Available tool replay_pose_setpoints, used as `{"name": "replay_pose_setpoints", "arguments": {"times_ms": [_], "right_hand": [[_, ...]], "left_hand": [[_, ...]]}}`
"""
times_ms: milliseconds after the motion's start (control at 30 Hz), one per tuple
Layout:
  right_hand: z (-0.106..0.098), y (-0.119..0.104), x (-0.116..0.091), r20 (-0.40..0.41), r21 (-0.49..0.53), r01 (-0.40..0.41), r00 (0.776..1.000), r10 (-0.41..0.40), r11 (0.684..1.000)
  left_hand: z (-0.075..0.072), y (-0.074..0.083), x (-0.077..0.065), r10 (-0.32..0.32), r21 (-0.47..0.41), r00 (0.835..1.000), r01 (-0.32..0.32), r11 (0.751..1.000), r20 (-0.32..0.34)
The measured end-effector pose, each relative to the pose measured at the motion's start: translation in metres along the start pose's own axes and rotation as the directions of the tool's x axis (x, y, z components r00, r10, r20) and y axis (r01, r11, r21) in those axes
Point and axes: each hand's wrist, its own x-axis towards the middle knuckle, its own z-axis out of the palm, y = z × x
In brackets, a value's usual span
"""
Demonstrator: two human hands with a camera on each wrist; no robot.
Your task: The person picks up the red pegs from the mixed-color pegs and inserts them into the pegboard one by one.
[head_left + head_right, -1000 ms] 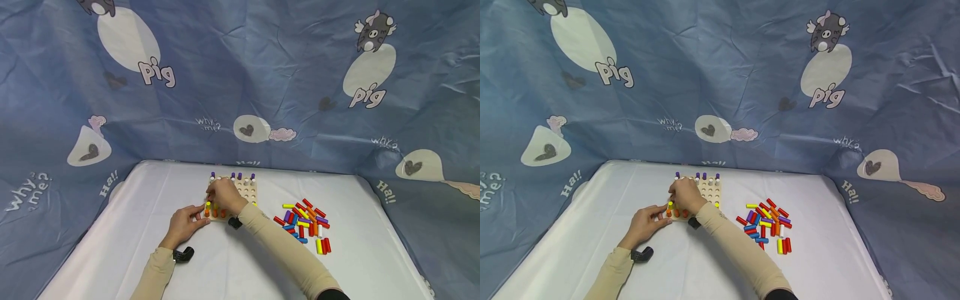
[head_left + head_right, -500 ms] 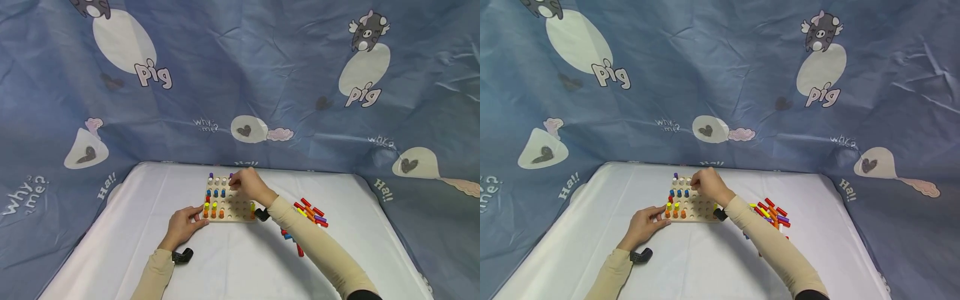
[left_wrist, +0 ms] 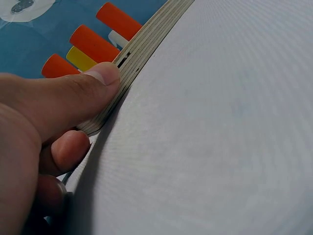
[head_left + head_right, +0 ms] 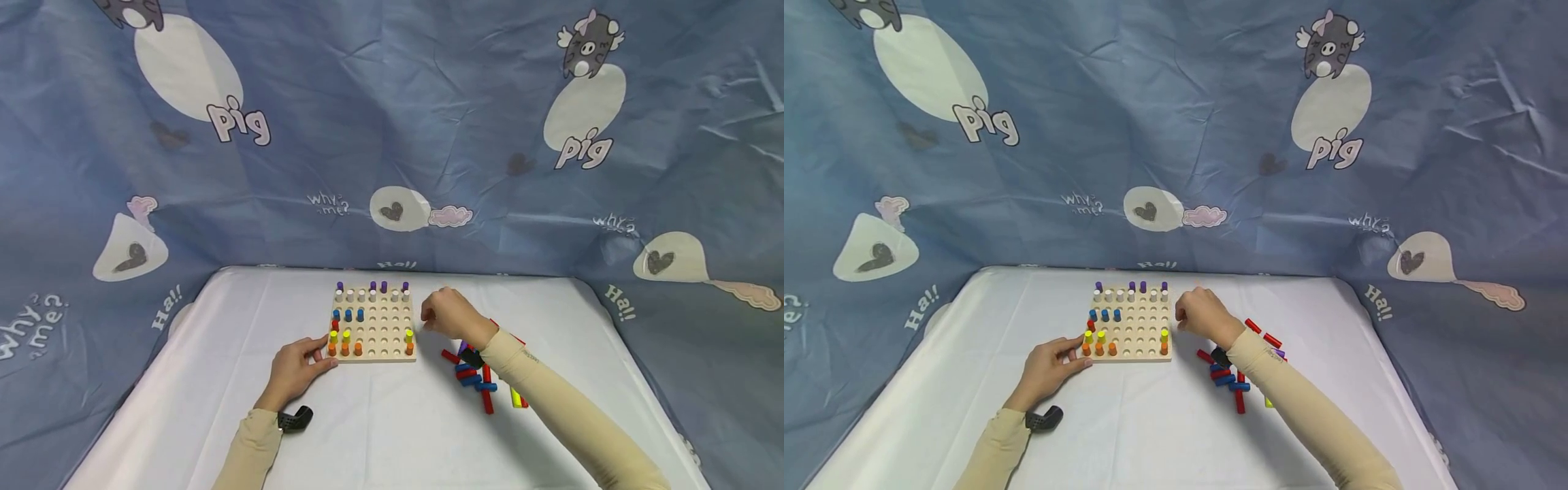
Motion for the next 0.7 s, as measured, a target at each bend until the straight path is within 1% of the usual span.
{"name": "replay_pose_setpoints", "arguments": {"times_ms": [133, 267, 500, 600, 700], "right_hand": [[0.006, 0.006, -0.015, 0.071, -0.045, -0.060, 0.995, 0.063, 0.997], [0.013, 0.009, -0.026, 0.131, -0.079, -0.114, 0.984, 0.123, 0.990], [0.031, 0.018, -0.041, 0.193, -0.058, -0.112, 0.974, 0.121, 0.992], [0.035, 0.017, -0.044, 0.226, -0.034, -0.156, 0.961, 0.160, 0.987], [0.038, 0.017, -0.045, 0.249, -0.007, -0.205, 0.948, 0.200, 0.979]], "left_hand": [[0.000, 0.000, 0.000, -0.010, -0.011, 1.000, 0.010, 1.000, 0.003], [-0.001, 0.000, 0.001, -0.013, -0.010, 1.000, 0.013, 1.000, 0.001], [-0.001, -0.002, 0.000, 0.000, -0.013, 1.000, 0.000, 1.000, -0.014], [0.000, -0.003, -0.001, 0.000, -0.012, 1.000, 0.000, 1.000, -0.012], [0.001, -0.002, -0.001, -0.014, -0.017, 1.000, 0.014, 1.000, -0.003]]}}
